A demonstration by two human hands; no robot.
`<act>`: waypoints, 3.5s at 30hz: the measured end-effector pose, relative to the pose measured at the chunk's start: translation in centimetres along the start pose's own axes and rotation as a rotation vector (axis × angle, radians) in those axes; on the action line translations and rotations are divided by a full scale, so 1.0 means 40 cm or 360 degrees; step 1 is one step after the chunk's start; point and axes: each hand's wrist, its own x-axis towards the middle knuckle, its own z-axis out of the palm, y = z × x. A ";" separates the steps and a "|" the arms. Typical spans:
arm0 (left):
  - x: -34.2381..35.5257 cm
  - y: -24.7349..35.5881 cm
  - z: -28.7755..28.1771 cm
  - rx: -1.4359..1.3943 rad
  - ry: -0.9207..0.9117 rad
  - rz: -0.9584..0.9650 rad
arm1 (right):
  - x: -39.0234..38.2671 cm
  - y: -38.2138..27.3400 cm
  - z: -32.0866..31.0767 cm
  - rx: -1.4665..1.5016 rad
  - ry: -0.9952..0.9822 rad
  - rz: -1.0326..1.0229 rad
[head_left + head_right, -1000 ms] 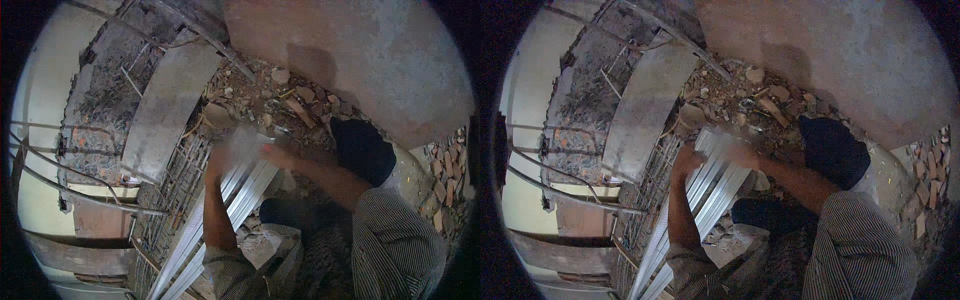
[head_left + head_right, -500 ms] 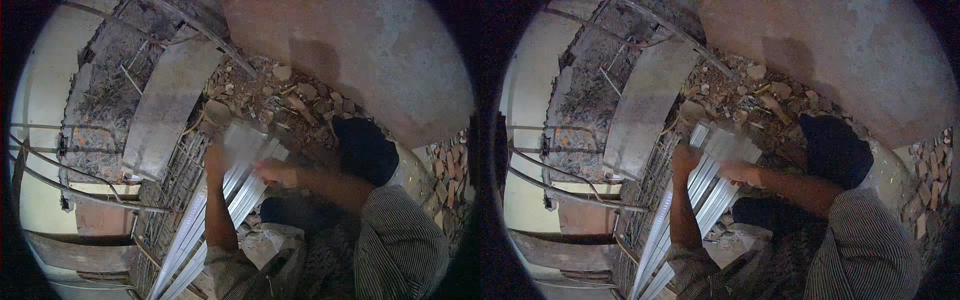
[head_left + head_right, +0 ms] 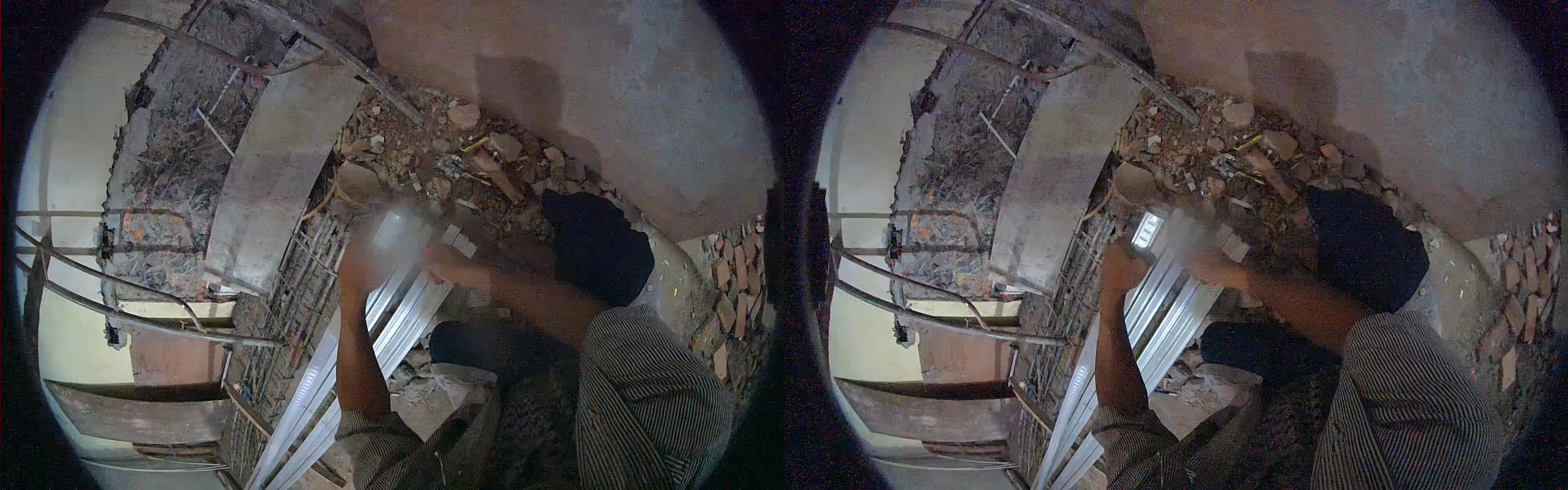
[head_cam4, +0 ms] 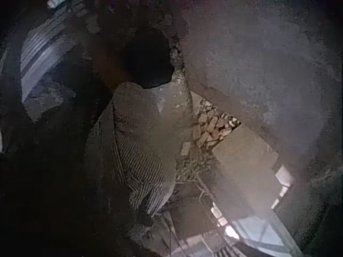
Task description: Cutting a metal stud to length using red-handled tin snips in a renovation environment.
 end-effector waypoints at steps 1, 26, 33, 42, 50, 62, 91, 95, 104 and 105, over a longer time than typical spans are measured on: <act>-0.001 -0.001 -0.004 -0.0060 -0.0106 0.0033 | -0.001 -0.007 0.009 0.0003 -0.0007 0.0002; 0.037 -0.061 0.017 0.0184 -0.0070 -0.0079 | -0.100 -0.154 -0.228 0.0172 0.0518 0.0054; 0.045 -0.067 0.019 0.0143 0.0114 -0.0133 | -0.067 0.040 -0.077 -0.0016 0.0632 -0.0388; 0.032 -0.018 -0.026 0.0363 0.0027 -0.0222 | -0.022 0.030 -0.063 -0.0971 0.0319 -0.0798; 0.004 -0.003 -0.018 0.0182 0.0047 -0.0113 | 0.171 0.079 -0.113 0.1287 -0.0791 -0.0647; -0.013 0.046 -0.024 0.0251 -0.0159 -0.0238 | 0.006 -0.082 -0.161 -0.0653 -0.0219 -0.0548; 0.029 -0.047 0.024 -0.0087 -0.0076 -0.0031 | -0.026 -0.128 -0.119 -0.0813 0.0160 -0.0503; 0.044 -0.074 0.033 -0.0025 -0.0385 -0.0033 | 0.050 -0.098 -0.097 -0.1366 0.0215 -0.1004; 0.012 0.014 -0.009 0.0000 -0.0137 -0.0014 | 0.022 -0.083 -0.123 -0.0065 -0.0314 -0.0106; 0.012 0.021 -0.011 -0.0147 0.0003 -0.0039 | 0.017 -0.083 -0.127 -0.0006 -0.0271 -0.0160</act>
